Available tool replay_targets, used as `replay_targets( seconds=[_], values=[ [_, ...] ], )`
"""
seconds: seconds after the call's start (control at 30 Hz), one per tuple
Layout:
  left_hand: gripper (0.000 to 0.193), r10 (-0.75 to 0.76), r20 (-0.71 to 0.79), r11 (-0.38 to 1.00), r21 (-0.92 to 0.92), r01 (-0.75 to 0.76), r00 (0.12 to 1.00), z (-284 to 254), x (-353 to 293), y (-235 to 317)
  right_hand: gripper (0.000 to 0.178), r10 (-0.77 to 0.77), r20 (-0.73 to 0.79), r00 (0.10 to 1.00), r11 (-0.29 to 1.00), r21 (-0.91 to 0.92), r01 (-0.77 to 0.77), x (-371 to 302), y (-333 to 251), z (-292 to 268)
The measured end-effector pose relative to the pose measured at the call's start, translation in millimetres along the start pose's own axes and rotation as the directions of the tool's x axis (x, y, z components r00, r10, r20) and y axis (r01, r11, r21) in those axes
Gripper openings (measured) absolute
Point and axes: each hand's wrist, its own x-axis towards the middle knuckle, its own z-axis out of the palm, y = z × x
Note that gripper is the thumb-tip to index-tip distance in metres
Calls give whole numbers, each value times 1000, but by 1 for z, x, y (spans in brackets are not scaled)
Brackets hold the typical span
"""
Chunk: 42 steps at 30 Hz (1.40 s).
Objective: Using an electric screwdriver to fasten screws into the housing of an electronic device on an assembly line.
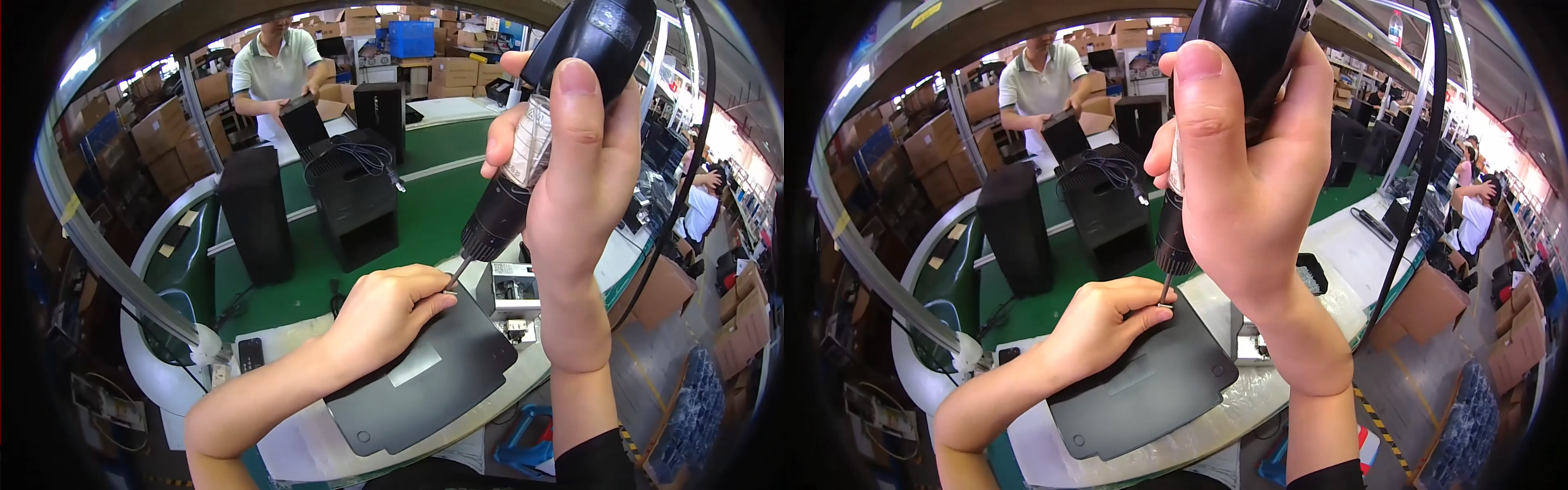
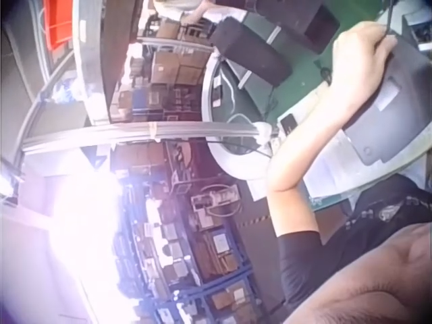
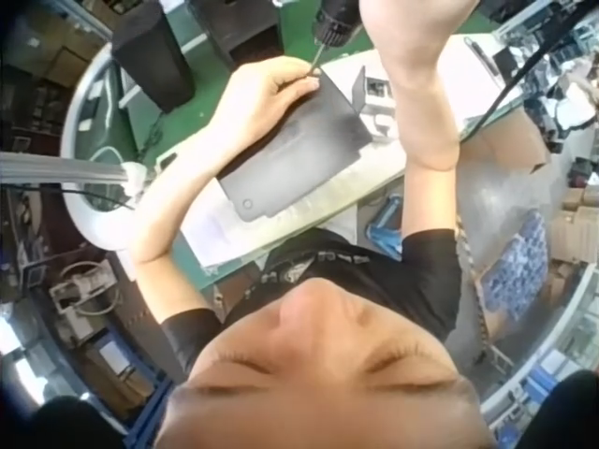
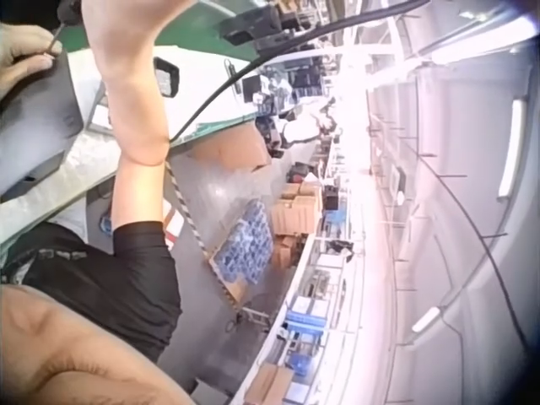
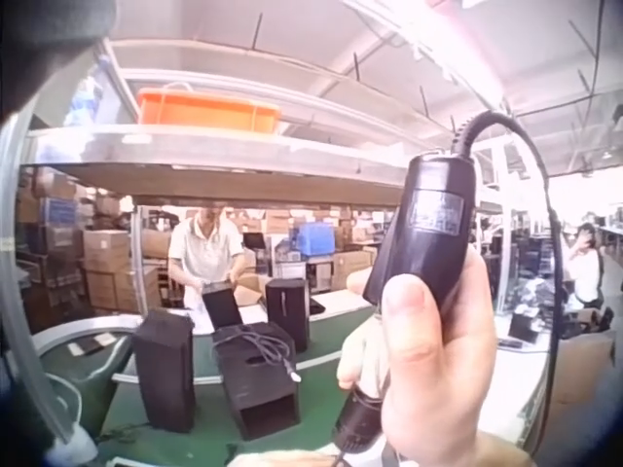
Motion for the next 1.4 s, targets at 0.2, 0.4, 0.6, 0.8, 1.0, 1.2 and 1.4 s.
replay_targets(
  seconds=[0.2,0.4,0.6,0.8,1.0,1.2,1.4],
  values=[
    [24,-122,63,989,-75,126,991,-8,-3,9,31,2,-42,999,1000,7,-2,-1,-16,4],
    [27,-283,160,917,-245,316,946,-12,-1,5,36,-35,-61,998,989,142,43,-5,-20,1],
    [27,-235,102,922,-291,255,967,-9,-2,1,34,-84,-55,995,968,232,95,-7,-11,7],
    [21,-194,58,970,-137,200,979,-8,-3,6,32,-44,-30,999,999,-21,43,-3,-15,1],
    [19,-213,61,973,-80,217,975,-10,-4,10,32,-32,-60,998,999,21,33,-4,-21,3],
    [17,-252,88,959,-110,261,964,-11,-5,15,32,-28,-29,999,1000,11,28,-1,-28,3],
    [21,-215,103,961,-155,229,971,-12,-6,10,31,-14,-39,999,1000,26,15,-1,-31,6]
  ],
)
